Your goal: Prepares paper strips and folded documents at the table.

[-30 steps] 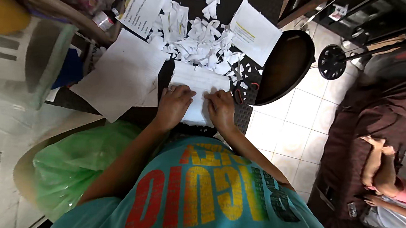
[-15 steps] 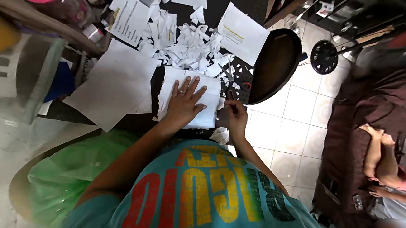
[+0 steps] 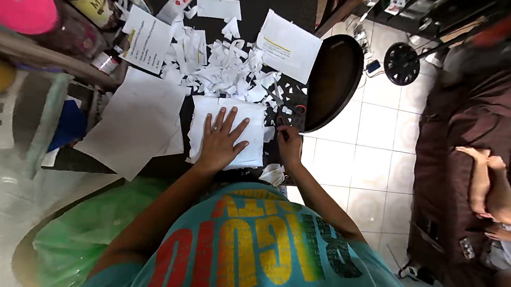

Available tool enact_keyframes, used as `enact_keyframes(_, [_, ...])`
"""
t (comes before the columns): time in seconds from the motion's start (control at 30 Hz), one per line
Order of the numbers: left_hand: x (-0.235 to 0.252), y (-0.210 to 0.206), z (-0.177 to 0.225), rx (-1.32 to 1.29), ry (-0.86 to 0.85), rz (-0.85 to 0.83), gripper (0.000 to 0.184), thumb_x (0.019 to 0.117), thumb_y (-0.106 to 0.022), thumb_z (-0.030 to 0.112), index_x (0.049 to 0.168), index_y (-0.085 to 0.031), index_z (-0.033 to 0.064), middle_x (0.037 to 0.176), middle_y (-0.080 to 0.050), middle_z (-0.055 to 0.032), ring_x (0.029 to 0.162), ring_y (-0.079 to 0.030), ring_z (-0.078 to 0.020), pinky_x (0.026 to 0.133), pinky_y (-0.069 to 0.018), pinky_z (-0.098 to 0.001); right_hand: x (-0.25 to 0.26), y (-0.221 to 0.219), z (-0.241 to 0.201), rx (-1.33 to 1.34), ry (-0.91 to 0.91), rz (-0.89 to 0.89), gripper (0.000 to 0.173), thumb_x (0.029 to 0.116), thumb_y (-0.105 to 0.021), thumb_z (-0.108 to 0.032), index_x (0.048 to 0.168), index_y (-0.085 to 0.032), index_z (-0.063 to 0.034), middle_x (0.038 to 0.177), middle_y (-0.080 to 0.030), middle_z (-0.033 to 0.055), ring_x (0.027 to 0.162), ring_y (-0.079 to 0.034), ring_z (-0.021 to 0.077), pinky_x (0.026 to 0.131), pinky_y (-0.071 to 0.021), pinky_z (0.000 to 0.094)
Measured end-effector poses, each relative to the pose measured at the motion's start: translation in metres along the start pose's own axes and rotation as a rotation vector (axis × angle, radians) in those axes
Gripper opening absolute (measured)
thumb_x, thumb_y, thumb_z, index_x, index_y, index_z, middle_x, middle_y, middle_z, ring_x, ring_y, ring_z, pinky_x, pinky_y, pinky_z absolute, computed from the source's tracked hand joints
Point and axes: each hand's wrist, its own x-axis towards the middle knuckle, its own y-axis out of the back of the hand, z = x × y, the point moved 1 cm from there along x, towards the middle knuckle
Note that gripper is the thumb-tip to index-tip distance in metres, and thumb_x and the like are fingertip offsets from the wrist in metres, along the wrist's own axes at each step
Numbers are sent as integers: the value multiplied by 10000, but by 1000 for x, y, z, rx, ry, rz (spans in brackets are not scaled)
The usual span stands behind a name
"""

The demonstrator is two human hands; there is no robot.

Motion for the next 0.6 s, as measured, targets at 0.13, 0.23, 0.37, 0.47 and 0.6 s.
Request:
enact_keyframes(0.13, [-2, -11, -8, 17, -28, 51, 605, 1036, -393, 579, 1567, -437, 293, 1678, -268, -131, 1559, -170, -397, 1190, -82, -699, 65, -7, -21, -165, 244, -70, 268, 990, -584, -39, 1223, -681, 51, 1220, -664, 256, 1119, -666, 386, 978, -540, 509])
enact_keyframes(0.23, [-3, -12, -9, 13, -32, 66, 600, 1030, -419, 569, 1563, -447, 294, 1672, -284, -134, 1558, -180, -393, 1190, -92, -703, 105, -25, -31, -285, 385, -176, 309, 963, -582, 9, 1255, -681, 34, 1288, -646, 256, 1222, -616, 421, 1040, -497, 547])
enact_keyframes(0.37, [-3, -18, -13, 29, -38, 88, 598, 1028, -399, 584, 1566, -434, 325, 1674, -287, -116, 1563, -174, -374, 1189, -91, -704, 137, -45, -30, -463, 569, -276, 333, 927, -569, 82, 1240, -681, 52, 1307, -632, 264, 1221, -585, 470, 1014, -467, 601])
enact_keyframes(0.47, [-5, -21, -15, 43, -37, 103, 596, 1031, -358, 607, 1567, -424, 353, 1676, -289, -91, 1567, -171, -353, 1196, -87, -689, 116, -17, -68, -535, 714, -265, 245, 893, -583, 91, 1107, -702, 109, 1202, -656, 304, 1134, -614, 495, 972, -480, 604])
enact_keyframes(0.6, [-6, -22, -14, 59, -40, 117, 595, 1039, -334, 611, 1568, -422, 354, 1674, -296, -88, 1566, -178, -343, 1205, -89, -673, 61, 65, -201, -735, 260, -624, 350, 958, -558, 109, 1306, -597, 122, 1431, -544, 274, 1386, -479, 414, 1158, -376, 497])
